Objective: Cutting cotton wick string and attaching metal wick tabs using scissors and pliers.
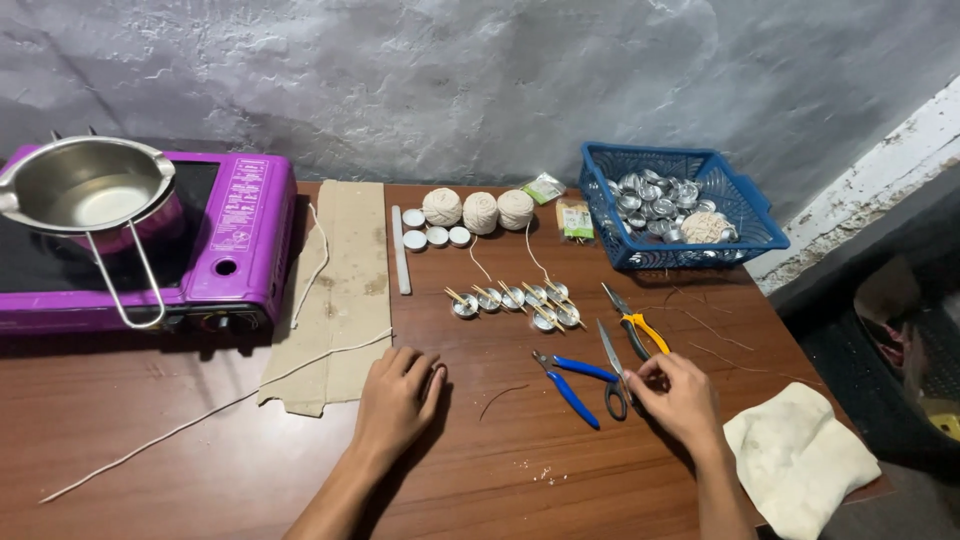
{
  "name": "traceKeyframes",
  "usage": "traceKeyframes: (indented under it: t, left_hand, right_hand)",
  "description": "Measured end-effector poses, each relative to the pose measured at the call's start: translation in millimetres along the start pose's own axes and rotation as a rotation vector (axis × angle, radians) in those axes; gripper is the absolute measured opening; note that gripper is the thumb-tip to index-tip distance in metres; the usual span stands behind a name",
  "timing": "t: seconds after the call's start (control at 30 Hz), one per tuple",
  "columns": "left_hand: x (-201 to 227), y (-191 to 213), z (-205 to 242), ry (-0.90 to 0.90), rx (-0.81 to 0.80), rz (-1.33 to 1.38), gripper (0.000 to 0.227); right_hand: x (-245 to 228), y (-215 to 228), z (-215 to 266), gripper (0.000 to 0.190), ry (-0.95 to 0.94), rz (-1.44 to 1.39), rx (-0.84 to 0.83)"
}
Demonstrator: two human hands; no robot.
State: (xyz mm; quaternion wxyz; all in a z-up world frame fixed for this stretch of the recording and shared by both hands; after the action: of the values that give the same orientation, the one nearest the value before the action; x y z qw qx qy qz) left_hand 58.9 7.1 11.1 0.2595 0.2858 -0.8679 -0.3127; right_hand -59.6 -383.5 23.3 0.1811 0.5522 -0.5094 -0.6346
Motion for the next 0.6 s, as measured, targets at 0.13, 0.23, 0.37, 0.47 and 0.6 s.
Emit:
traceKeyframes:
  t: [0.13,0.23,0.37,0.47,0.6]
  left_hand:
    - [-20,6,-3,0.04,0.047,-0.212,0.026]
    - [-34,17,-3,0.06,0.164,-0.403,0.028]
    - [-61,2,4,0.156,0.044,-0.459,0.037]
    - [-67,-6,8,0.182,-0.016,-0.433,0.021]
    - [-74,-13,11,0.182,-0.007,-0.41,0.014]
  right_hand:
    - [-16,4,34,0.033,-0.046,-0.011,-0.004]
    - [-18,-3,43,0.043,-0.119,0.129,-0.01]
    - [-25,-6,44,0.05,-0.212,0.273,-0.061]
    - [-28,-6,47,0.053,-0.264,0.326,-0.089]
    - [-29,-5,47,0.052,-0.374,0.338,-0.08]
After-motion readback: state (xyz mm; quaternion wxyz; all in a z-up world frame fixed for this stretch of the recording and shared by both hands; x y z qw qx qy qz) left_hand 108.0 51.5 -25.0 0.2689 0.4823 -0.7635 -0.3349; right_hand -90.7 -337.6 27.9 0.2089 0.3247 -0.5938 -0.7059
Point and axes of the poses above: each hand's wrist, its own z-axis away from the middle knuckle, its own y-axis out of the back of the hand, x = y × z, the point moved 3 cm from there along -z, towards the middle knuckle, and after that the axes turned 10 degrees about -z, right-handed, at the moved point
